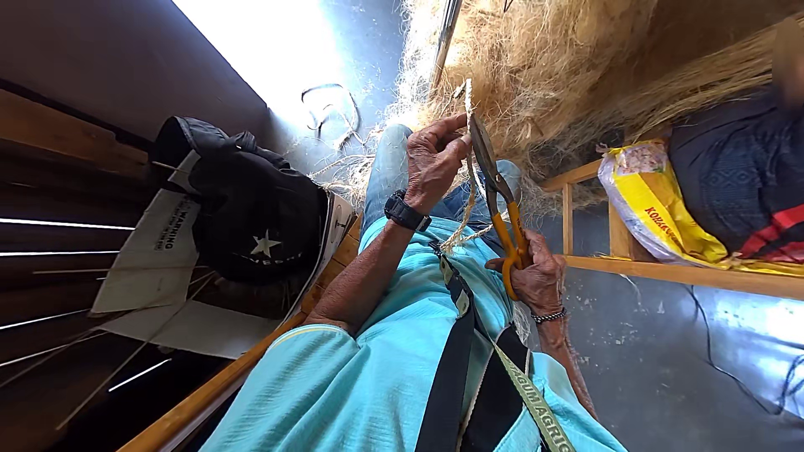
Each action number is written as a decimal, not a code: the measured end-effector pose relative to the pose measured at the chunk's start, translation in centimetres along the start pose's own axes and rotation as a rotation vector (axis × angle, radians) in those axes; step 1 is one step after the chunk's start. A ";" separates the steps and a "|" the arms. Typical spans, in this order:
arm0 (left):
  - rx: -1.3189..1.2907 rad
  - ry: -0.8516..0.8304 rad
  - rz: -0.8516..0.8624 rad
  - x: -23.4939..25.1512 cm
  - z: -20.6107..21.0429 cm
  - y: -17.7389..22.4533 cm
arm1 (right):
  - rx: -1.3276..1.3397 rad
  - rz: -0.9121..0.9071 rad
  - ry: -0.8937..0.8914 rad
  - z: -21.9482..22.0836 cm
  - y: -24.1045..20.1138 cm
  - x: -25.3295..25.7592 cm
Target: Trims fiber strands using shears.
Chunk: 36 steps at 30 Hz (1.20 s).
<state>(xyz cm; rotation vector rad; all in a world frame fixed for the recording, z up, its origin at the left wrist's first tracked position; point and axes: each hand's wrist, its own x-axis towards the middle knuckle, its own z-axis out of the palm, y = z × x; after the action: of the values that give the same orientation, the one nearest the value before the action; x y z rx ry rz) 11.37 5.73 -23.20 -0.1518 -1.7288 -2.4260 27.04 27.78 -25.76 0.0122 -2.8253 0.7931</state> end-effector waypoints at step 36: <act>-0.322 -0.088 -0.188 -3.9 3.7 -1.7 | 0.805 -0.004 0.126 1.1 -3.3 5.8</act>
<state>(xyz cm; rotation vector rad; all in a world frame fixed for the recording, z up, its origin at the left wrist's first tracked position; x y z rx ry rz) 14.83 10.08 -24.23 -0.1410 -1.4292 -2.8644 21.34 24.67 -23.83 0.0845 -2.2024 1.7844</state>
